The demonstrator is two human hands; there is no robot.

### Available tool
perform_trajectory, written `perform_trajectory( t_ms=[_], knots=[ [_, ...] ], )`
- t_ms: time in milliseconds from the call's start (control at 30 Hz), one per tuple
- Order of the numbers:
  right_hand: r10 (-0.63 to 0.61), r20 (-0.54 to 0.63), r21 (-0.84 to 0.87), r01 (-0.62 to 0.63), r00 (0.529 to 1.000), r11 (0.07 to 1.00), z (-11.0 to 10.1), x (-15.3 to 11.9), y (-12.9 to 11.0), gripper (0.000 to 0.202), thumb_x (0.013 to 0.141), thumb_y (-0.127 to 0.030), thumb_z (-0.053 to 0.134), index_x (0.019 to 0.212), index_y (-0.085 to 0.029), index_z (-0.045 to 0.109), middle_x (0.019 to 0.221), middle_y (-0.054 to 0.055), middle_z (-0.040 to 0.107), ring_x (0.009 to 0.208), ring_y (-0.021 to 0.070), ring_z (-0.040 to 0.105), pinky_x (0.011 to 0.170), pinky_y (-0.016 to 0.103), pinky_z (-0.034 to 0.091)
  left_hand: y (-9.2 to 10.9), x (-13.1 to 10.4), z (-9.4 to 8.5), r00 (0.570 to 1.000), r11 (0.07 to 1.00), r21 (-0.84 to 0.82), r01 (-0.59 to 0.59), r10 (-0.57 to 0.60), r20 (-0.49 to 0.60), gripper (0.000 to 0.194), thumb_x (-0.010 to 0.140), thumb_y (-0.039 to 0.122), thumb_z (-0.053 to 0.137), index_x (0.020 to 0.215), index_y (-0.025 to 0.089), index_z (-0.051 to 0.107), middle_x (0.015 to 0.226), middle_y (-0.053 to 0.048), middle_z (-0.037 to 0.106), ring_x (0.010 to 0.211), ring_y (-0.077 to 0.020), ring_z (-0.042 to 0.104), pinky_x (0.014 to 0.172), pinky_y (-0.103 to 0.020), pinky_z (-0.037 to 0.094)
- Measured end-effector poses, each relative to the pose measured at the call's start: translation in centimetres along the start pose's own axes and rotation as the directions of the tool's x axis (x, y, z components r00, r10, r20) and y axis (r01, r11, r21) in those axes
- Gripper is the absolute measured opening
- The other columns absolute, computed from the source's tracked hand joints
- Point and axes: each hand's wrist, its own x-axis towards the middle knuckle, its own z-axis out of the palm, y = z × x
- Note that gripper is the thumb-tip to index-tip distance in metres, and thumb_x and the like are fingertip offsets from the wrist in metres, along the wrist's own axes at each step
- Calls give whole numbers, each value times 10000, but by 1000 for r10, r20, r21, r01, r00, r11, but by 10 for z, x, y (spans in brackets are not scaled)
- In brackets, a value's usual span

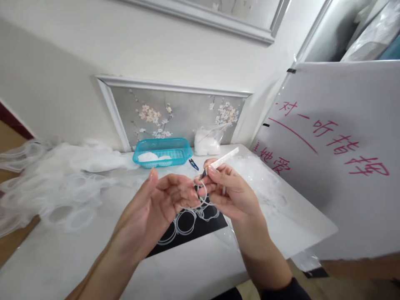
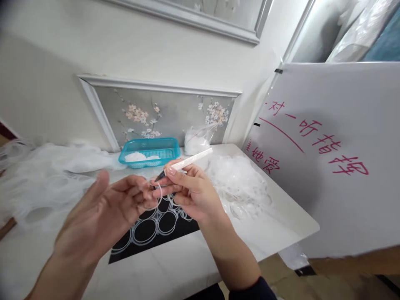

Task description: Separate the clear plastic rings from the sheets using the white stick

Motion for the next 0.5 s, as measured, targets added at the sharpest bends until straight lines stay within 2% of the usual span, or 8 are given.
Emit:
perform_trajectory(
  t_ms=[100,267,500],
  knots=[
    [-45,-11,43,45,999,998,8,6,-3,191,720,-343,816,752,-221,673,711,26,753,555,147,712,287,138,127,13,-14,12,1000,989,-145,10,-8,10,365,858,476,718,867,114,763,832,-61,727,804,-202,706,791,-276,604],
    [-98,-47,127,103,994,987,12,2,-2,141,731,-304,829,751,-220,717,708,24,767,574,144,731,280,103,140,15,-25,15,999,939,-343,4,-21,-48,301,942,363,636,936,81,744,896,-83,743,894,-205,719,880,-317,607],
    [-111,-81,144,122,991,982,9,5,-7,148,717,-284,850,740,-213,723,697,25,765,566,150,736,271,91,147,16,-28,12,998,913,-407,25,-45,-39,276,947,314,628,982,66,744,930,-107,752,934,-217,725,909,-315,600]
  ],
)
